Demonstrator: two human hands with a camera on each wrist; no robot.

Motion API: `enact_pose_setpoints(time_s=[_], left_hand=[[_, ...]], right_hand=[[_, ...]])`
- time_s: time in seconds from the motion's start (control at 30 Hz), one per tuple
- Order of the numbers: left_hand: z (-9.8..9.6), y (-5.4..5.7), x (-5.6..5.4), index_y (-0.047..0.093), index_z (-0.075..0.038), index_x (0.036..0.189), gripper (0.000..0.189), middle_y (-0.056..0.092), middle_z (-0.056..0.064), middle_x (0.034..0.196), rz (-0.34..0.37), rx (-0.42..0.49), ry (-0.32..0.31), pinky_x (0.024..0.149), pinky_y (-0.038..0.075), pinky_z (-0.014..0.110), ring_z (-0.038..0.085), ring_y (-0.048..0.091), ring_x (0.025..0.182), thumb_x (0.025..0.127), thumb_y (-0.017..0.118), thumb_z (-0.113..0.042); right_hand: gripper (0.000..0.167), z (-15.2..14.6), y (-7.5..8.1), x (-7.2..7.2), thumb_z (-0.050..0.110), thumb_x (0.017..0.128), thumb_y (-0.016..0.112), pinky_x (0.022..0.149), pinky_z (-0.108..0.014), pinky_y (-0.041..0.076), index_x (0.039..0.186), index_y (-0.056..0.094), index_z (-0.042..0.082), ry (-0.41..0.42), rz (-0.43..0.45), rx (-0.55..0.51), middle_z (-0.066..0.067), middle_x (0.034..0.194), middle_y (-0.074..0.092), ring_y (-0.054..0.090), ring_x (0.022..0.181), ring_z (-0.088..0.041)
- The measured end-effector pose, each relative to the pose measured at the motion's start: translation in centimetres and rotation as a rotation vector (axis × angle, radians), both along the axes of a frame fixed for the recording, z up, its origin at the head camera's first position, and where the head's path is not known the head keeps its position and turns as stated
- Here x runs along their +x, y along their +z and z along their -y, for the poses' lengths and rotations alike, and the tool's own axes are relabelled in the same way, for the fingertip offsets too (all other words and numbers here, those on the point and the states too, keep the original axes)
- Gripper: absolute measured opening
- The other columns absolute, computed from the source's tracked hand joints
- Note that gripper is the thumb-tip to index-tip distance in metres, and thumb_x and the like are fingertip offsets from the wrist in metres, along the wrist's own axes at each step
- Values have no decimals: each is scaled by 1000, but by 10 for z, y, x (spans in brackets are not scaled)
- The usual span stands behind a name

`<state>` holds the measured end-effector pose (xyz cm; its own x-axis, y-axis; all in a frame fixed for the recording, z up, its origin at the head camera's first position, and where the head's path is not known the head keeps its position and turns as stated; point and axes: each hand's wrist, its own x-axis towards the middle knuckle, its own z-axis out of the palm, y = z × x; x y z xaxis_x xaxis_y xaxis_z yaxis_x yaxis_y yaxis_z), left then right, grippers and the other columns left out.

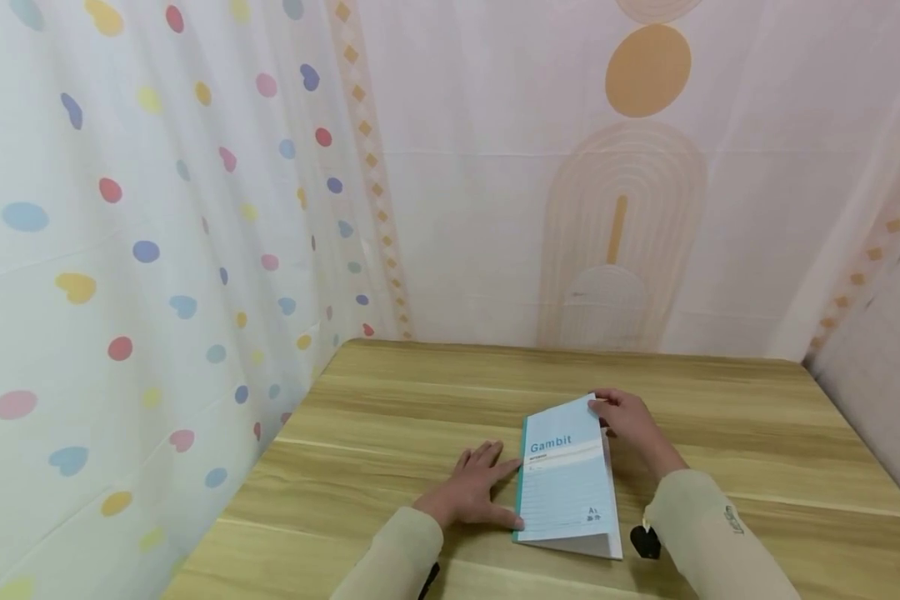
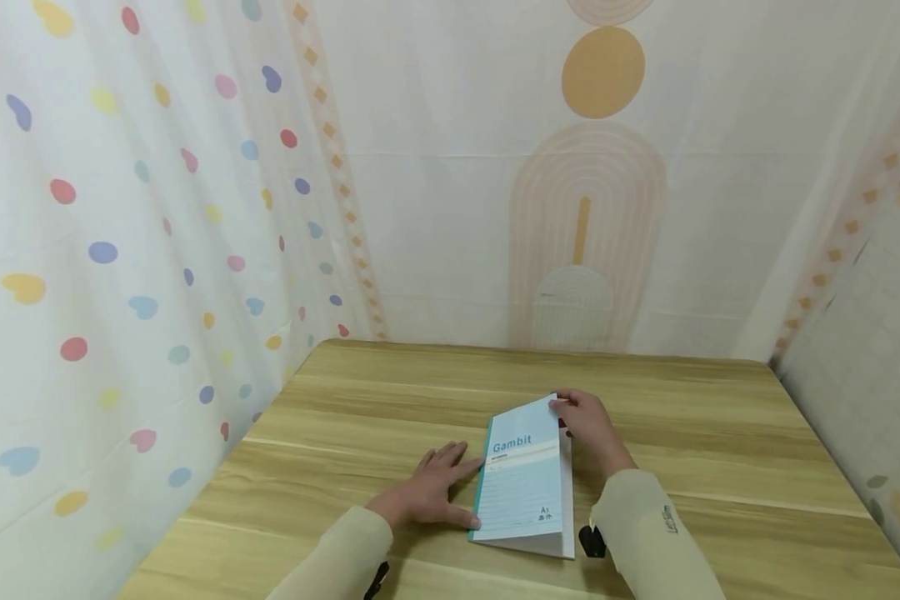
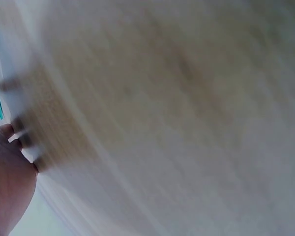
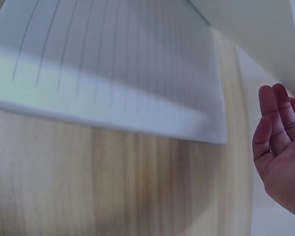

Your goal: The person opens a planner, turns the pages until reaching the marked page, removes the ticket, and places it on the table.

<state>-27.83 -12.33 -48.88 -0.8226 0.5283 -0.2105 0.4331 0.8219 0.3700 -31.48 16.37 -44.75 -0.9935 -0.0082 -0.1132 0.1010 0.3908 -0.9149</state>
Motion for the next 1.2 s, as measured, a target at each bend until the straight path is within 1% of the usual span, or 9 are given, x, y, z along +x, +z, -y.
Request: enact_pose_setpoints(time_s=[0.2, 0.37, 0.43, 0.53, 0.73, 0.93, 1.03, 1.07, 1.2], left_hand=[[1, 5, -1, 37, -28, 155, 92, 17, 10, 164, 21, 27, 1, 121, 4, 50, 28, 9, 151, 79, 75, -62], [0, 10, -4, 40, -28, 153, 88, 19, 10, 164, 40, 38, 17, 121, 5, 50, 29, 9, 151, 80, 71, -65], [-1, 11, -6, 42, -28, 153, 87, 21, 11, 163, 36, 30, 22, 120, 7, 51, 30, 9, 151, 80, 69, -66], [-3, 14, -9, 43, -27, 152, 85, 22, 11, 163, 33, 27, 22, 120, 7, 53, 31, 10, 151, 81, 68, -66], [-9, 23, -16, 44, -24, 151, 80, 23, 14, 162, -6, 54, -7, 119, 11, 55, 33, 12, 150, 84, 69, -60], [-14, 41, -22, 43, -26, 152, 73, 23, 14, 162, -41, 131, -6, 116, 19, 59, 36, 18, 148, 89, 65, -57], [-15, 53, -26, 41, -25, 153, 72, 22, 15, 162, -57, 194, -5, 114, 23, 61, 37, 20, 147, 91, 65, -53], [-15, 56, -27, 40, -25, 154, 72, 21, 14, 162, -55, 216, 0, 114, 24, 60, 36, 20, 148, 92, 64, -53], [-13, 70, -31, 32, -27, 157, 72, 18, 12, 164, -40, 315, 17, 113, 26, 60, 35, 19, 148, 95, 61, -52]], right_hand=[[47, 6, 12, 1, 23, 104, 50, 85, -40, 54, 145, 46, 0, -13, 18, -72, -24, 131, 57, 62, 102, -31], [50, 14, 23, 3, 23, 104, 51, 80, -35, 56, 148, 42, 0, 11, 29, -158, -23, 128, 57, 65, 91, -23], [51, 17, 26, 3, 23, 104, 51, 79, -34, 56, 149, 41, 0, 25, 26, -189, -23, 129, 58, 66, 89, -21], [51, 24, 31, 5, 22, 104, 51, 80, -34, 57, 149, 40, 0, 46, 17, -221, -23, 131, 58, 67, 91, -22], [47, 37, 36, 7, 22, 105, 50, 81, -36, 58, 147, 44, 0, 93, -5, -263, -25, 133, 56, 68, 92, -24], [45, 47, 39, 8, 15, 105, 48, 80, -37, 58, 146, 43, -4, 170, -21, -307, -27, 131, 55, 67, 90, -22], [45, 53, 40, 10, 12, 105, 47, 80, -38, 58, 146, 42, -5, 199, -29, -309, -27, 131, 55, 67, 92, -22], [44, 55, 40, 11, 11, 105, 46, 80, -39, 58, 146, 42, -5, 210, -32, -307, -27, 131, 55, 67, 92, -23], [43, 62, 41, 12, 9, 104, 45, 81, -41, 58, 145, 43, -6, 246, -52, -297, -28, 132, 54, 66, 100, -33]])
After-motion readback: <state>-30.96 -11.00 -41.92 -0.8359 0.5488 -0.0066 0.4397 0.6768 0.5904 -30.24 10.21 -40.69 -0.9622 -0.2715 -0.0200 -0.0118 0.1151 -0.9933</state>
